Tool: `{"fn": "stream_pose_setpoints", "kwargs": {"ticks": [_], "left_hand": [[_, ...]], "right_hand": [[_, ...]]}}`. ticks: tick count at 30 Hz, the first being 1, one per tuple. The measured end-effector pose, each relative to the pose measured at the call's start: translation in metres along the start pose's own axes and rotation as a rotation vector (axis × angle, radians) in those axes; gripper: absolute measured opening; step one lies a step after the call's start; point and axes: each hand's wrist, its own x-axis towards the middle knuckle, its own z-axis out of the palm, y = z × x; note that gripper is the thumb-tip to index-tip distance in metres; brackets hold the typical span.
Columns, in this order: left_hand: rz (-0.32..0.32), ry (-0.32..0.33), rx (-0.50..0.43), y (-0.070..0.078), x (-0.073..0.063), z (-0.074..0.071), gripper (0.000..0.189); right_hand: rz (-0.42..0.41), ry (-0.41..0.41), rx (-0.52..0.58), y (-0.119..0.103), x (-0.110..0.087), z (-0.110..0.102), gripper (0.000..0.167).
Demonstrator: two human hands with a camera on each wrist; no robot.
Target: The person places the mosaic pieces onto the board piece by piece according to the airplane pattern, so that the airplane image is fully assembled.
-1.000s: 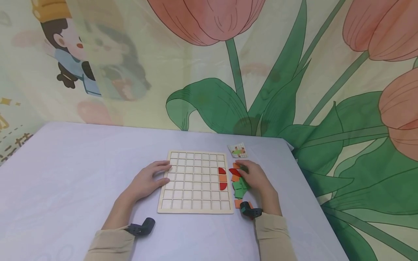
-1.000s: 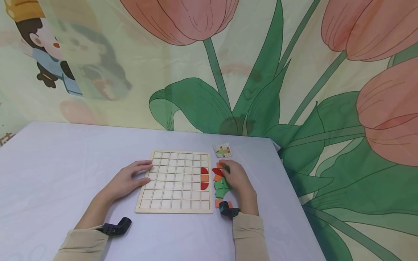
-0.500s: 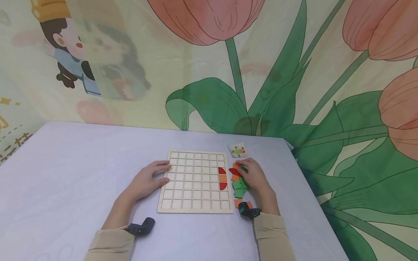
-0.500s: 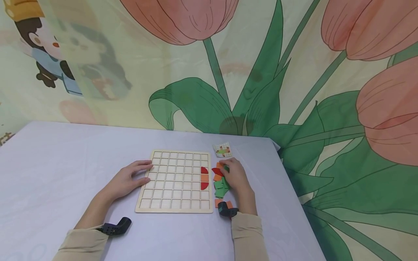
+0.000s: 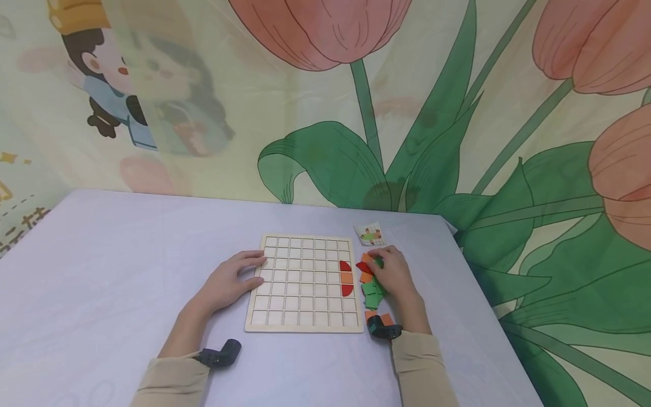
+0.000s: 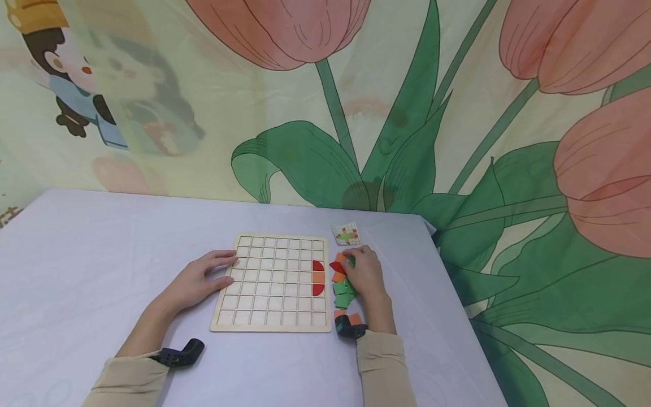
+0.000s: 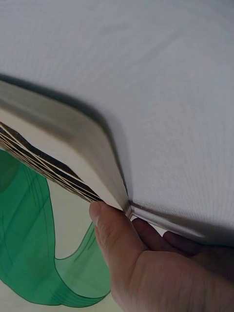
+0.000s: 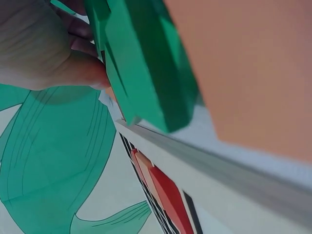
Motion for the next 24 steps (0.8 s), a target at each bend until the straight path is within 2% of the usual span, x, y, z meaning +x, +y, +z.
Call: {"fn": "stream_pose_setpoints", "kwargs": {"ticks": [8, 16, 24], "left_hand": [[-0.007, -0.002, 0.002, -0.0004, -0.0005, 0.0002, 0.048], [-0.004, -0.005, 0.006, 0.0005, 0.0007, -0.0004, 0.049], [0.003, -0.003, -0.002, -0.0018, 0.0011, 0.0002, 0.049]], "right_hand": [[0.035, -0.003, 0.017, -0.0036, -0.0003, 0.0008, 0.032], [0.035, 0.002, 0.032, -0.0059, -0.0004, 0.0003, 0.030], [0.044, 0.012, 0.064, -0.0082, 0.0002, -0.0011, 0.020]]}}
